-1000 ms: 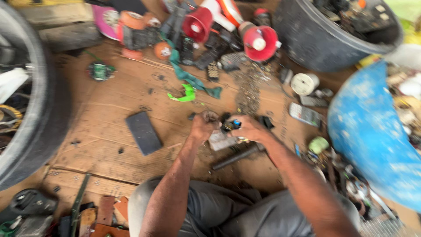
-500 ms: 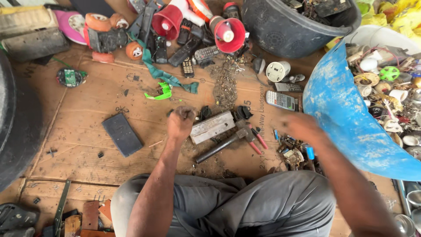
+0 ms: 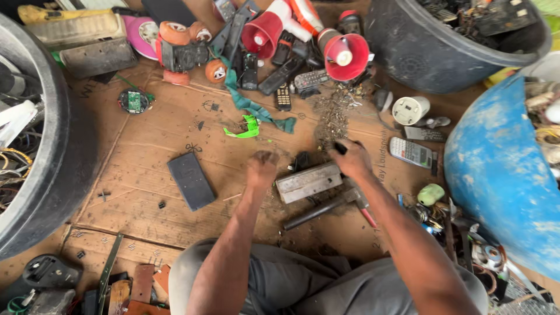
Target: The person sits on a cluttered floor and uses a hammer to repeatedly strike a black rectangular electronic device, breaking its casing. They then use pliers to pull apart the broken pieces and extract internal components, discarding the plastic shell into a nearby bin.
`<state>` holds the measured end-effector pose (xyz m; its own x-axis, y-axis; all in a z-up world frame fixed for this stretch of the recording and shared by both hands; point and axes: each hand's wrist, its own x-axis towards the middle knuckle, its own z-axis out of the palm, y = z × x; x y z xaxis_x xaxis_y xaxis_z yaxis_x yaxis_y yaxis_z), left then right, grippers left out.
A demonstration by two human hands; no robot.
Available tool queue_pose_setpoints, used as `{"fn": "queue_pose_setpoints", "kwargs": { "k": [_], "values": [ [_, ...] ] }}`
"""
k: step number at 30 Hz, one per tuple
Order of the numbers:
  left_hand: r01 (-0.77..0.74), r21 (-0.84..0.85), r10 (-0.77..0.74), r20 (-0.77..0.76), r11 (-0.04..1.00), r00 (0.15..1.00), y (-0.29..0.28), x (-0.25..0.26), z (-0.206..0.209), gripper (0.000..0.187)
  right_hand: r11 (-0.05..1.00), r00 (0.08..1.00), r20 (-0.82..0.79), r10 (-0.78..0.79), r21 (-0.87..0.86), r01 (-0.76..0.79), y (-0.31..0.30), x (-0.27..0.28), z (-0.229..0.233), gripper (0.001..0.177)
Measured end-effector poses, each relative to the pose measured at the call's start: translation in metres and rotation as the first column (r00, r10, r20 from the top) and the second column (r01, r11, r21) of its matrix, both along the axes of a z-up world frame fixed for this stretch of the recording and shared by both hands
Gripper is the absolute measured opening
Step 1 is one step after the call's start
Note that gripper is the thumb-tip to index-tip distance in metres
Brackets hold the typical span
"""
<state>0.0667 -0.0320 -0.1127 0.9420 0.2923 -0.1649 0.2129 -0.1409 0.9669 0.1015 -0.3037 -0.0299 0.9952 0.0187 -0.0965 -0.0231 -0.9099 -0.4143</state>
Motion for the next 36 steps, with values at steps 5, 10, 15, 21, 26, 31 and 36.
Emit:
{"fn": "queue_pose_setpoints", "kwargs": {
  "k": [5,10,15,21,26,31,36],
  "values": [
    [-0.091,-0.626,-0.146,-0.317,0.775,0.937,0.004,-0.007,0.070,0.046,0.915,0.952,-0.045,0.301,0.295,-0.276,0.068,0.001,0.029,0.070],
    [-0.271,-0.617,0.064,-0.336,0.739,0.940,0.022,-0.002,0.064,0.046,0.820,0.822,-0.477,0.310,-0.304,-0.485,0.107,0.031,-0.022,0.063],
    [-0.283,-0.617,0.133,-0.278,0.734,0.951,0.029,0.001,0.062,0.047,0.802,0.844,-0.209,0.494,-0.266,-0.535,0.110,0.041,-0.083,0.062],
    [-0.210,-0.568,0.099,-0.220,0.796,0.971,0.025,-0.002,0.073,0.053,0.590,0.912,-0.341,0.227,0.793,0.149,0.082,0.031,-0.061,0.043],
    [0.160,0.030,-0.160,0.348,0.987,0.924,-0.018,-0.022,0.066,0.053,-0.306,0.866,-0.470,0.169,0.810,0.500,0.086,-0.037,-0.031,0.025],
    [0.175,-0.487,-0.031,0.289,0.856,0.957,-0.032,-0.023,0.050,0.039,-0.526,0.734,-0.678,0.042,0.609,0.593,0.102,-0.076,-0.048,0.028],
    [-0.098,-0.381,0.189,0.210,0.919,0.959,0.017,-0.038,0.059,0.045,-0.453,0.760,-0.650,-0.004,0.679,0.578,0.060,-0.060,-0.026,0.028]
  ]
}}
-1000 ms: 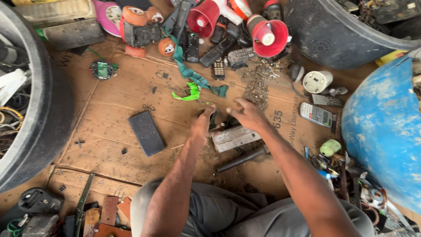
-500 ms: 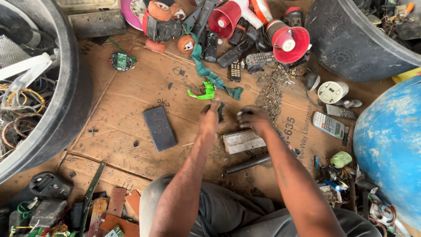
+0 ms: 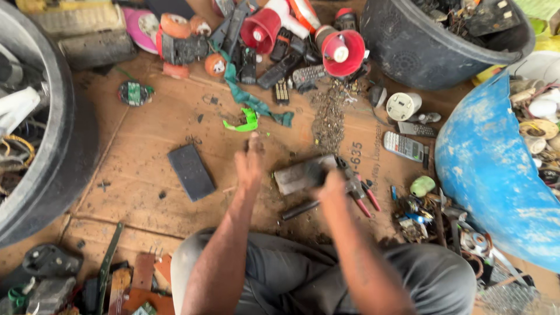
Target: The person sits on a cluttered floor and uses a hammer to repeatedly strike a black rectangular electronic device, breaking its casing. They then use pliers to pull apart the broken pieces and extract internal components, discarding the plastic shell into a nearby bin.
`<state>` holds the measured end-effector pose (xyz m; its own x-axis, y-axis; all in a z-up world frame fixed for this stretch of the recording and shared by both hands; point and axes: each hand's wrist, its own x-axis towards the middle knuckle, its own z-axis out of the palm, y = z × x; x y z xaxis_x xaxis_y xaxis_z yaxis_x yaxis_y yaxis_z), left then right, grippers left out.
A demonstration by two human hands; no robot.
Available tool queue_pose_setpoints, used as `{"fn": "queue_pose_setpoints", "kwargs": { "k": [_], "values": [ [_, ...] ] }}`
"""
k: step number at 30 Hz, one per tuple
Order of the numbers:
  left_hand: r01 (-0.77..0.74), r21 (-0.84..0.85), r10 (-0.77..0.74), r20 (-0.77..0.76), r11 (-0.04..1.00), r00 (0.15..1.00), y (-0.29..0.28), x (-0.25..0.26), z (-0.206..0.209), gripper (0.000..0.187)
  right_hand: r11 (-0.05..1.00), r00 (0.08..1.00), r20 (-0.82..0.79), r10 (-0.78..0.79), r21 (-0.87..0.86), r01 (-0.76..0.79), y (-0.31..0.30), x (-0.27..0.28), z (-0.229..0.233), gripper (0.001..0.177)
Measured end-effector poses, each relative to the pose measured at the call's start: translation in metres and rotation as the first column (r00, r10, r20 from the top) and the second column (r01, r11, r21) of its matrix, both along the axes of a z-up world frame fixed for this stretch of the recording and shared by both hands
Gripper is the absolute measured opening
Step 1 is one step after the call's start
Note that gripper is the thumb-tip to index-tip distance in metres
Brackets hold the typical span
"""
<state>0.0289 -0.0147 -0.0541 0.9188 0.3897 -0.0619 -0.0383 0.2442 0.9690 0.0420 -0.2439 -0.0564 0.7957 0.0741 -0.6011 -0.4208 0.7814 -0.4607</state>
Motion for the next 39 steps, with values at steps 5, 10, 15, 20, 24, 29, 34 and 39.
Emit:
{"fn": "queue_pose_setpoints", "kwargs": {
  "k": [5,10,15,20,24,29,34,39],
  "values": [
    [-0.029,0.084,0.028,0.010,0.996,1.000,-0.008,-0.008,0.012,0.039,0.917,0.877,0.480,-0.018,-0.343,0.206,-0.113,0.119,0.149,0.028],
    [0.045,0.108,-0.044,-0.016,0.993,0.999,-0.016,-0.010,0.011,0.042,-0.548,0.888,-0.218,0.404,-0.835,0.044,-0.112,0.102,0.109,0.028],
    [-0.022,0.220,0.012,0.048,0.975,0.999,-0.010,0.003,-0.018,0.044,-0.763,0.626,-0.565,0.537,-0.642,0.077,-0.013,-0.042,-0.046,0.029],
    [0.044,0.189,-0.049,0.020,0.981,0.999,-0.013,-0.004,-0.014,0.045,-0.760,0.745,-0.422,0.516,-0.626,0.172,0.004,-0.052,-0.070,0.025],
    [0.042,0.172,-0.038,-0.025,0.984,0.999,-0.009,0.000,-0.005,0.044,-0.716,0.671,-0.498,0.549,-0.695,0.070,0.002,-0.064,-0.022,0.036],
    [-0.038,0.233,0.038,0.006,0.972,0.999,-0.006,-0.001,-0.003,0.043,-0.762,0.776,-0.429,0.463,-0.640,0.102,-0.035,0.009,0.068,0.025],
    [-0.125,0.273,0.153,-0.085,0.954,0.984,0.005,0.013,-0.007,0.039,-0.583,0.652,0.299,0.696,-0.293,0.757,-0.101,0.049,0.239,0.020],
    [-0.061,0.674,0.260,-0.198,0.736,0.945,0.037,0.045,-0.035,0.029,-0.522,0.657,-0.336,0.675,-0.846,0.104,-0.056,-0.057,0.173,0.024]
  ]
}}
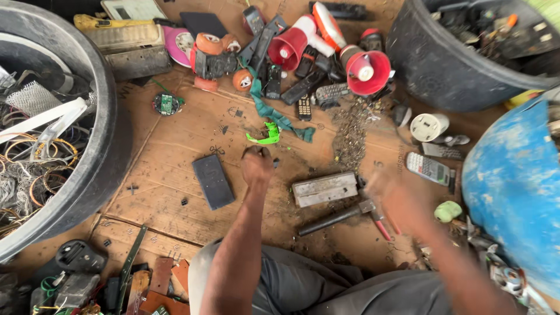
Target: The person sits on a cluttered floor and uses a hammer to repeatedly strike a black rectangular electronic device, breaking its casing. They then use pliers to pull apart the broken pieces and extract internal components, discarding the plastic shell into a nearby bin.
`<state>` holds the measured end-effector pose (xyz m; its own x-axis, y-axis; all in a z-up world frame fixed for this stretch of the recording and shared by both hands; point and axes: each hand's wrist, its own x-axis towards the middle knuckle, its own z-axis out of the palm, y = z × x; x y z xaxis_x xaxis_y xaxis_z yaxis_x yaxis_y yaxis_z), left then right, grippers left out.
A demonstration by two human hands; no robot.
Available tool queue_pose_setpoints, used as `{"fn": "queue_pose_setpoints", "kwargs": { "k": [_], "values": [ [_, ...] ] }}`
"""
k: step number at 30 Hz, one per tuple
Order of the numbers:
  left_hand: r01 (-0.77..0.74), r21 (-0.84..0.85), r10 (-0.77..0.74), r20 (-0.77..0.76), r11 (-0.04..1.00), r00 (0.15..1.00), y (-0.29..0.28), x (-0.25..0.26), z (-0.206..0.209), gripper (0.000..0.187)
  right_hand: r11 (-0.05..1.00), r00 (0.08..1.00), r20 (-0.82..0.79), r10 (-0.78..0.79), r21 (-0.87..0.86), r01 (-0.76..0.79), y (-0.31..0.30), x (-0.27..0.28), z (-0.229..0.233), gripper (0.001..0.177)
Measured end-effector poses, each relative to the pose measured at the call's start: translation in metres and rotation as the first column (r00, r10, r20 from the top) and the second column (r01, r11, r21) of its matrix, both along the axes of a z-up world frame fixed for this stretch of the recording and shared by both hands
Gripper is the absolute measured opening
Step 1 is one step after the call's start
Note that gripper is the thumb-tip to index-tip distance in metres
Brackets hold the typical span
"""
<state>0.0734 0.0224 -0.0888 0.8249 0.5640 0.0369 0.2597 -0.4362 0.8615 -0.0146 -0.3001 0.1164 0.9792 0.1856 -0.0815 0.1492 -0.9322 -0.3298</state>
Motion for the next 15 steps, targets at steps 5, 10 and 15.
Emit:
{"fn": "queue_pose_setpoints", "kwargs": {
  "k": [5,10,15],
  "values": [
    [0.106,0.638,-0.148,0.013,0.763,0.989,0.013,0.044,-0.051,0.051,0.884,0.830,-0.341,0.443,0.012,-0.467,0.030,-0.060,-0.068,0.044],
    [0.213,0.750,-0.224,-0.089,0.627,0.971,0.001,0.052,-0.092,0.056,0.887,0.846,-0.301,0.439,-0.007,-0.463,0.028,-0.042,-0.081,0.056],
    [0.495,0.296,-0.402,-0.325,0.817,0.856,-0.076,0.000,-0.004,0.037,0.962,0.981,-0.099,0.167,0.233,-0.140,0.027,-0.013,-0.086,0.059]
  ]
}}
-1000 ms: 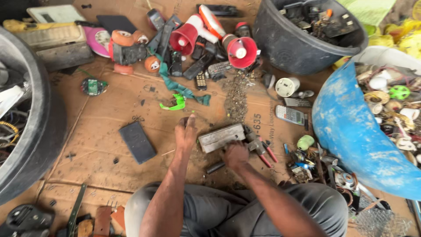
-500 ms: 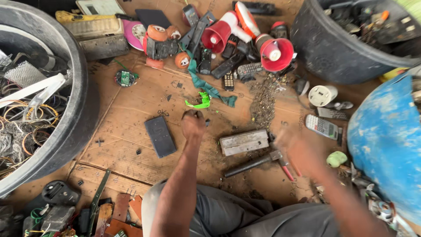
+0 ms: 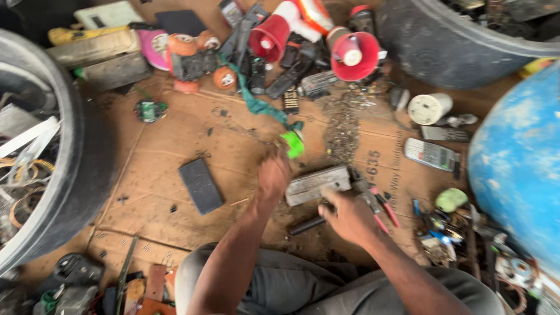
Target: The person sits on a cluttered floor and uses a hammer to repeatedly strike a black rectangular electronic device, breaking its casing. They then use pliers to pull apart the broken pieces and extract internal components, discarding the plastic shell into a nearby bin.
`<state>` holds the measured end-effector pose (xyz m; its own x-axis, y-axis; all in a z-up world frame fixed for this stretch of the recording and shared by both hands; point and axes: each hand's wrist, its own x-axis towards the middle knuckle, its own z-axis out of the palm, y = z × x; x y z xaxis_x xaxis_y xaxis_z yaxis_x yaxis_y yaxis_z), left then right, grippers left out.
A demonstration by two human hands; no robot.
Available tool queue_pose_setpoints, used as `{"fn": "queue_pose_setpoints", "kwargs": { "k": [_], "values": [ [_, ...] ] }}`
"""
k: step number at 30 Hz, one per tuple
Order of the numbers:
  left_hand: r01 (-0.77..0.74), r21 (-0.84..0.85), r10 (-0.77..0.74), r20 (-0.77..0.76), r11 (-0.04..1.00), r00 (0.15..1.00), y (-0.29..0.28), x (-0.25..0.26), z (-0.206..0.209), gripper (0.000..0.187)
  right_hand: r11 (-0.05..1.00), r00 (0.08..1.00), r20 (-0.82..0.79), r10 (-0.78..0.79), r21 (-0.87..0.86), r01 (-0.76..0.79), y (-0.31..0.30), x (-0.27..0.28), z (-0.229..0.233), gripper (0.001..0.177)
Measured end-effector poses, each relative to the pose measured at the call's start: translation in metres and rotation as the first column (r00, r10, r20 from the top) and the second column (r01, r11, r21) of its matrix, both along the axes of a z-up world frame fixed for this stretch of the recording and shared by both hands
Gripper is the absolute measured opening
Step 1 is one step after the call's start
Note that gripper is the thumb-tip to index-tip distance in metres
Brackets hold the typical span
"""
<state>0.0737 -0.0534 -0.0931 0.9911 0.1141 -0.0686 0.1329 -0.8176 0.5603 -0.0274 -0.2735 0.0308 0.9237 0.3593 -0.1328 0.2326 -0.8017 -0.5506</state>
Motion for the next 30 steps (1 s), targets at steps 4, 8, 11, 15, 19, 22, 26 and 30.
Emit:
{"fn": "queue_pose_setpoints", "kwargs": {
  "k": [4,8,11,15,19,22,26,30],
  "values": [
    [0.331,0.253,-0.407,0.369,0.909,0.836,-0.044,-0.068,0.067,0.024,0.588,0.808,-0.407,-0.427,0.554,0.590,-0.019,0.029,-0.017,0.075],
    [0.452,0.282,-0.520,0.623,0.846,0.585,-0.062,-0.095,0.114,0.030,0.742,0.860,0.162,-0.484,0.597,0.305,-0.038,0.027,-0.038,0.065],
    [0.487,0.165,-0.417,0.777,0.858,0.471,-0.062,-0.112,0.150,0.029,0.428,0.919,-0.132,-0.371,0.854,0.296,-0.039,0.024,-0.033,0.064],
    [0.468,0.059,-0.298,0.838,0.882,0.457,-0.054,-0.142,0.172,0.039,0.323,0.913,-0.292,-0.286,0.867,0.379,-0.045,0.013,-0.010,0.067],
    [0.343,-0.133,-0.127,0.758,0.930,0.639,-0.045,-0.166,0.157,0.042,0.782,0.918,0.266,-0.293,0.619,0.070,-0.040,-0.010,0.016,0.072],
    [0.272,-0.174,-0.114,0.608,0.947,0.786,-0.046,-0.171,0.139,0.038,0.970,0.900,0.400,-0.174,0.226,0.087,-0.019,-0.043,0.030,0.070],
    [0.155,-0.223,-0.031,0.477,0.962,0.878,-0.049,-0.174,0.123,0.031,0.961,0.924,0.380,-0.049,0.270,-0.060,0.001,-0.063,0.023,0.073],
    [0.078,-0.270,0.033,0.386,0.960,0.922,-0.056,-0.179,0.104,0.035,0.961,0.940,0.340,-0.029,0.267,-0.067,-0.003,-0.068,0.007,0.075]
  ]
}}
